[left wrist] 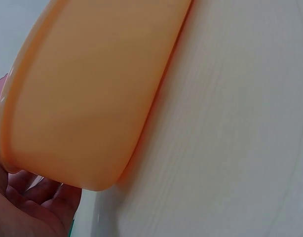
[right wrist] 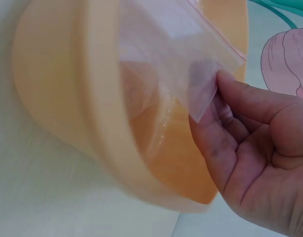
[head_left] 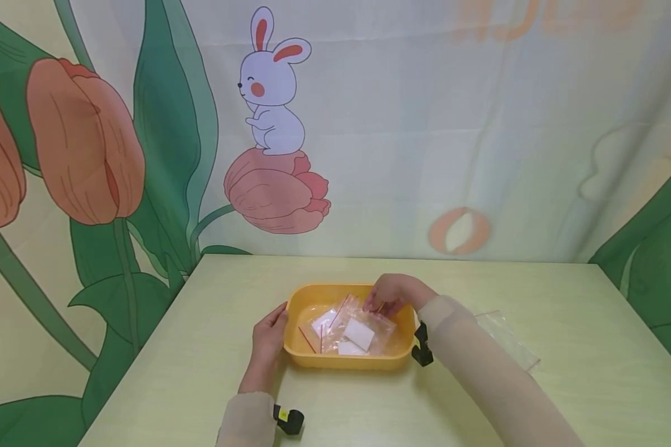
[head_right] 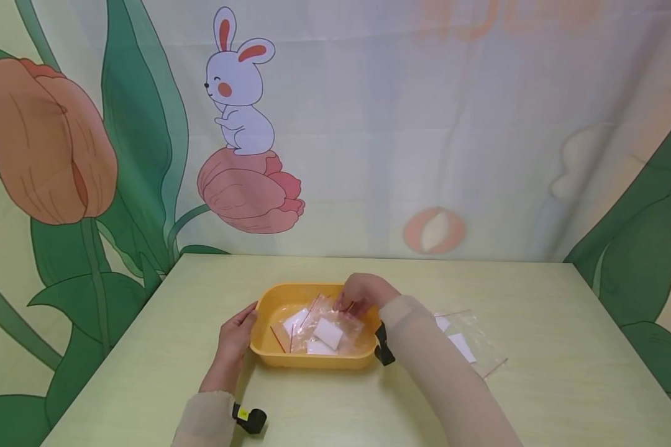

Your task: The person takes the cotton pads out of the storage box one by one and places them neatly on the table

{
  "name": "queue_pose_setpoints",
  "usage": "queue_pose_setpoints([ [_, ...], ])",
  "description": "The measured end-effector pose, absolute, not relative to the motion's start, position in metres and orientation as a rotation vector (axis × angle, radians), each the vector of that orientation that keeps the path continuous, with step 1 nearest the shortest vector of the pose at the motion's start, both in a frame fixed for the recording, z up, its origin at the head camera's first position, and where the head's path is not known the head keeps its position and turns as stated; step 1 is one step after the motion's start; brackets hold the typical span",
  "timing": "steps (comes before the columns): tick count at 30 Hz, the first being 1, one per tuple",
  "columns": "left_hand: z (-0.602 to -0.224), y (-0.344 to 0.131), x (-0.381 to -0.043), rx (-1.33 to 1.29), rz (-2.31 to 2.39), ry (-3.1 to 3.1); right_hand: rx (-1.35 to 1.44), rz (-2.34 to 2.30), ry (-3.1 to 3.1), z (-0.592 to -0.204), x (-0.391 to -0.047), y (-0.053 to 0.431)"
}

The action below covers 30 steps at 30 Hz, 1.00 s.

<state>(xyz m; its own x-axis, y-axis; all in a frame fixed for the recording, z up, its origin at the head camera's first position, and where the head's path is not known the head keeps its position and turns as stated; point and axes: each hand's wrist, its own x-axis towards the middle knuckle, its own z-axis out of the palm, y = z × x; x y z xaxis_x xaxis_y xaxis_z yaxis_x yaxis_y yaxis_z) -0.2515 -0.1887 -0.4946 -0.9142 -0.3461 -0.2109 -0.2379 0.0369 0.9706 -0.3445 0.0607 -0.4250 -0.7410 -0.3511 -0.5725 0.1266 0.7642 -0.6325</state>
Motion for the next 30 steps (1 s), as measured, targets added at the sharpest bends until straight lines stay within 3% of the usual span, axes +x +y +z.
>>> queue_pose_setpoints([
  [30, -0.494, -0.188, -0.252, 0.639, -2.043, -2.193, -0.182, -1.005, 2.137, -0.401, -0.348, 0.068],
])
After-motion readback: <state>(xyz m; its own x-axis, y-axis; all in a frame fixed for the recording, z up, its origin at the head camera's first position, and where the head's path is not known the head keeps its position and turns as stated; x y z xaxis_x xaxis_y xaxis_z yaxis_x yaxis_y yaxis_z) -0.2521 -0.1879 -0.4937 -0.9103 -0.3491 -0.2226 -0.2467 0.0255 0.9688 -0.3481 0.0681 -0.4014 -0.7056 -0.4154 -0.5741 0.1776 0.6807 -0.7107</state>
